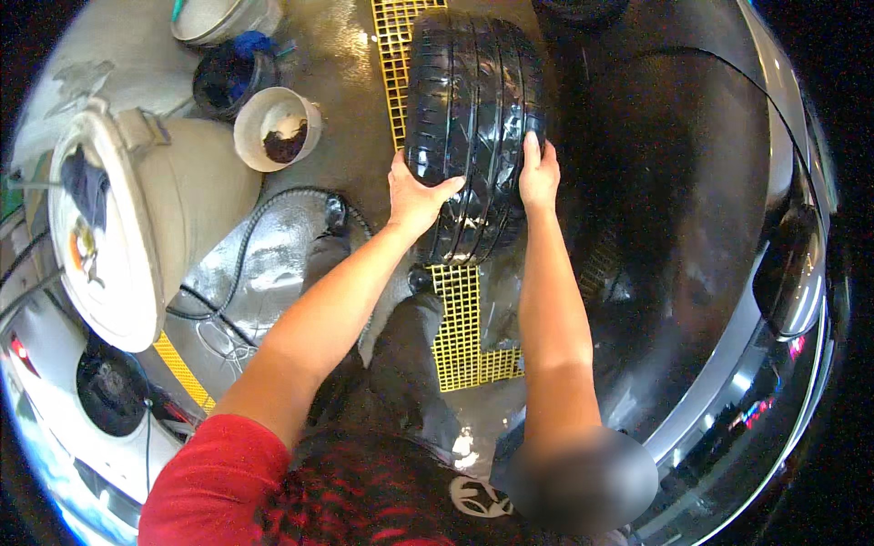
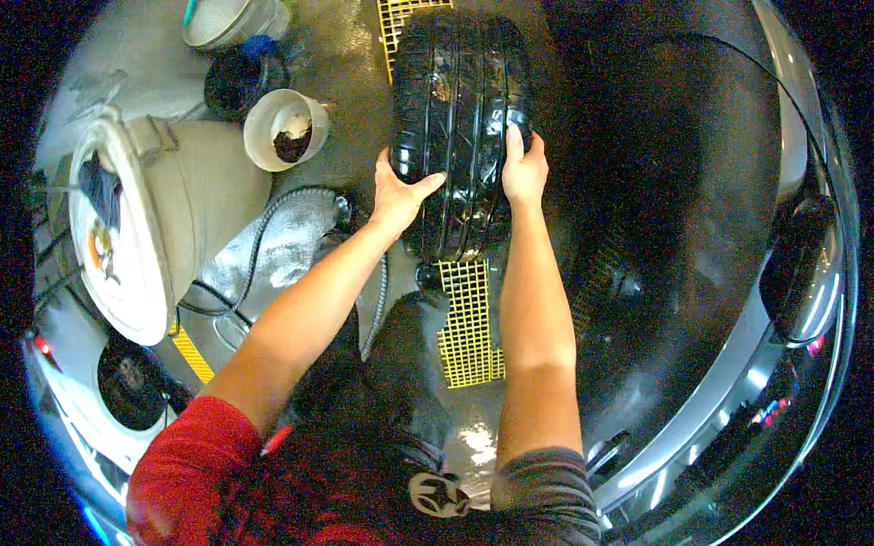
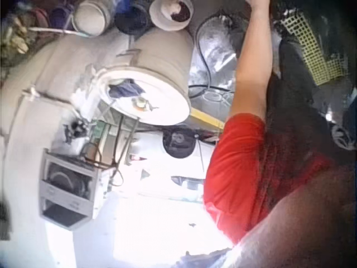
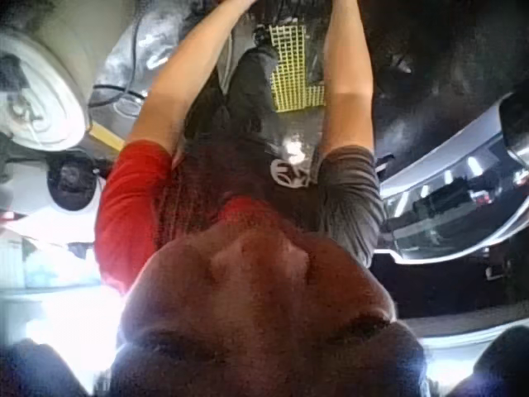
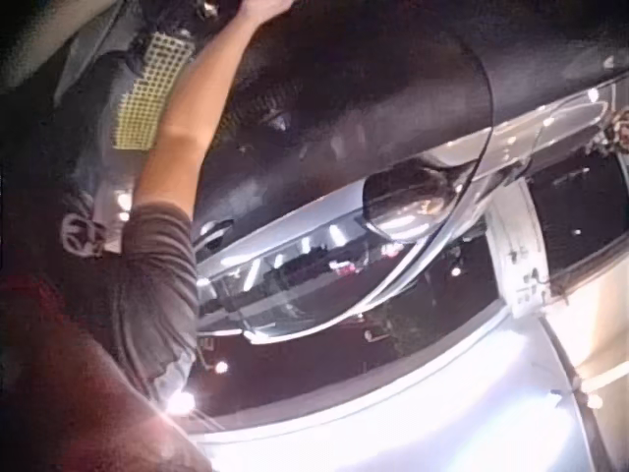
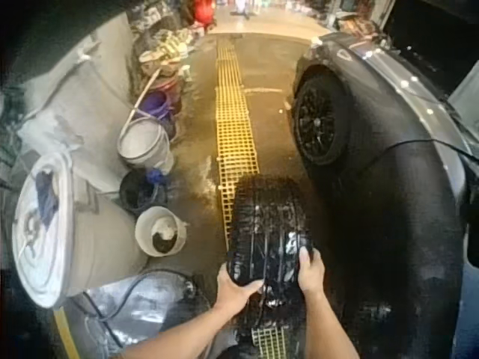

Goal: The person uses a high-pressure water spray to clean a car tire and wheel, focusing on the tread and rim. After rinsing, the person rolls the tire across the garage floor and places it against a tire balancing machine.

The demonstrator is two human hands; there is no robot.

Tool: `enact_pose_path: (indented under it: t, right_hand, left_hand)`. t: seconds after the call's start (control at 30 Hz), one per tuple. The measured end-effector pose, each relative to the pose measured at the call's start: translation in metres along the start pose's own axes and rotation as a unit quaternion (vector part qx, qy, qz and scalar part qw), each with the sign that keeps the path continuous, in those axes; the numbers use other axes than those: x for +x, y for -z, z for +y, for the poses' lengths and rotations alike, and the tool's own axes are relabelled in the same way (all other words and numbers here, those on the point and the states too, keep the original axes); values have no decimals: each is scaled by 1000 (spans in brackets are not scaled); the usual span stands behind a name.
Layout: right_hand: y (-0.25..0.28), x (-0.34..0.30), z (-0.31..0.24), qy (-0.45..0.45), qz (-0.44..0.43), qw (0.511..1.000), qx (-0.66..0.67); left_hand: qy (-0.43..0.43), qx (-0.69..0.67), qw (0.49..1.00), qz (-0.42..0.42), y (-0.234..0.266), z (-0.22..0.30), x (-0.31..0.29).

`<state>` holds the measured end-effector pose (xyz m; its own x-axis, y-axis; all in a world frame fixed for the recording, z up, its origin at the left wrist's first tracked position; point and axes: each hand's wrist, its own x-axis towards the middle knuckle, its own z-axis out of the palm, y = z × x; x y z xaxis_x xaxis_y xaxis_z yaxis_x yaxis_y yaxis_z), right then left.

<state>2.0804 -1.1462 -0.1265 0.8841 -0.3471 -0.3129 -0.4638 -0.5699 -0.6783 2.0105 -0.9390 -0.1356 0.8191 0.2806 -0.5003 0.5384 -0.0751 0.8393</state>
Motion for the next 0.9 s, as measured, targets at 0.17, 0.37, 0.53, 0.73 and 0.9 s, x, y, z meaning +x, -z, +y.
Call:
enact_pose_path:
  t: [0.17, 0.37, 0.53, 0.73, 0.9]
  right_hand:
    - [-4, 32, -20, 2, 39, 998, -46]
    - [1, 54, -27, -22, 37, 997, -65]
    - [4, 79, -49, -46, 25, 996, -71]
    - [1, 109, -82, -69, 3, 996, -65]
    - [6, 133, -99, -97, -35, 993, -61]
  left_hand:
    - [26, -36, 998, -38, 4, 17, 20]
    - [113, -113, 973, -165, 12, 55, 54]
    - [138, -168, 965, -144, 1, 82, 75]
    - [88, 21, 996, 17, -27, 110, 103]
    - [72, 35, 997, -6, -28, 115, 126]
